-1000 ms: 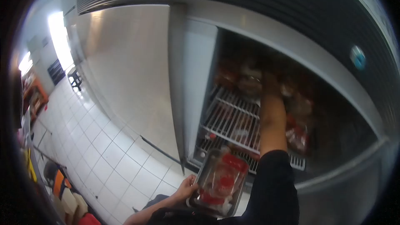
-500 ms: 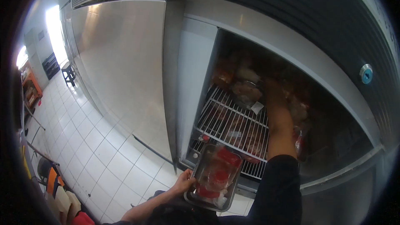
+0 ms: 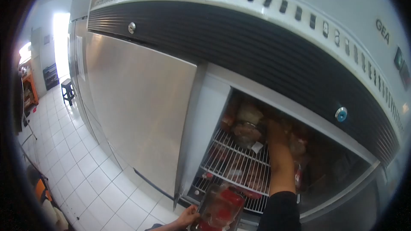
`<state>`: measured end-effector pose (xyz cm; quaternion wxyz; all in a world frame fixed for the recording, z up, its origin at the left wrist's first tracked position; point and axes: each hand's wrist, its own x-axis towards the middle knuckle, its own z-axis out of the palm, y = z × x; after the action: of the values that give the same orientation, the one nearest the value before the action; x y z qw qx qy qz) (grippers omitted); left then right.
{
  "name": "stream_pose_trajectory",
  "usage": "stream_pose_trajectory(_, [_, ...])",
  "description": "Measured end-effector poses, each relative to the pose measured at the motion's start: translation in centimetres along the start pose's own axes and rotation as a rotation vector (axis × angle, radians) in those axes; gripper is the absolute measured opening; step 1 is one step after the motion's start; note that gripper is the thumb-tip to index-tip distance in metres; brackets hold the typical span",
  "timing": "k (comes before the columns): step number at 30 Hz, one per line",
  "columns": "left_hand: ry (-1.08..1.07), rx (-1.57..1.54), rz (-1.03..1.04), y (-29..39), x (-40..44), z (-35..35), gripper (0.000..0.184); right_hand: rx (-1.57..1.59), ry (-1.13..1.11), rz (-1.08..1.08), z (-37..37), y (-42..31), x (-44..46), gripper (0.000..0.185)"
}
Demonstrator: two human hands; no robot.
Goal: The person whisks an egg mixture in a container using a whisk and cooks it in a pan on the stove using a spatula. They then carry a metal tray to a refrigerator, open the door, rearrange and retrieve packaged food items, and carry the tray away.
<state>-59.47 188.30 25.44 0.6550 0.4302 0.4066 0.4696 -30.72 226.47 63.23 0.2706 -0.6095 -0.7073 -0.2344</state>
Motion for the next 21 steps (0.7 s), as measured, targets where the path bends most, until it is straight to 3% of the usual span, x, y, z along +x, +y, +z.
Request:
stream_pose_trajectory(2, [-0.021,0.2,-0.032,1.2,0.9,1.0,0.045,-0.001,0.005,0.008,0.5,0.7,0.7,0.04])
stream_pose_trajectory(5, [0.007,0.448,0.06,-4.8,5.8,0.2,0.047,0.0,0.021,0.021,1.0,1.3,1.5,0.04])
stream_pose_trajectory(6, [-0.052,0.207,0.072,-8.6,7.8,0.0,0.048,0.001,0.025,0.023,1.2,1.6,1.9,0.04])
stream_pose_trajectory(9, [0.13,-0.121,0.165,-8.9,9.1,3.1,0.047,-0.001,0.035,0.036,2.5,3.2,2.9,0.041])
stream_pose_trajectory(10, [0.018,-0.099,-0.083,-0.4,5.0,3.4,0.049,0.0,0.04,0.036,2.5,3.1,3.1,0.041])
stream_pose_trajectory(13, [0.015,0.257,0.094,-3.0,6.5,2.4,0.053,-0.002,0.052,0.051,3.0,3.6,3.7,0.041])
stream_pose_trajectory(14, [0.013,0.208,0.034,-3.6,6.8,2.5,0.052,0.0,0.058,0.053,3.0,3.8,3.9,0.041])
stream_pose_trajectory(16, [0.004,0.112,-0.081,2.6,4.5,3.9,0.052,-0.004,0.07,0.06,3.1,4.1,4.3,0.041])
stream_pose_trajectory(19, [0.129,0.392,0.093,0.8,5.6,3.7,0.047,-0.006,0.084,0.06,3.0,4.1,5.2,0.042])
stream_pose_trajectory(21, [-0.08,0.179,-0.003,2.2,5.2,3.3,0.043,-0.007,0.082,0.07,3.4,4.6,5.1,0.042])
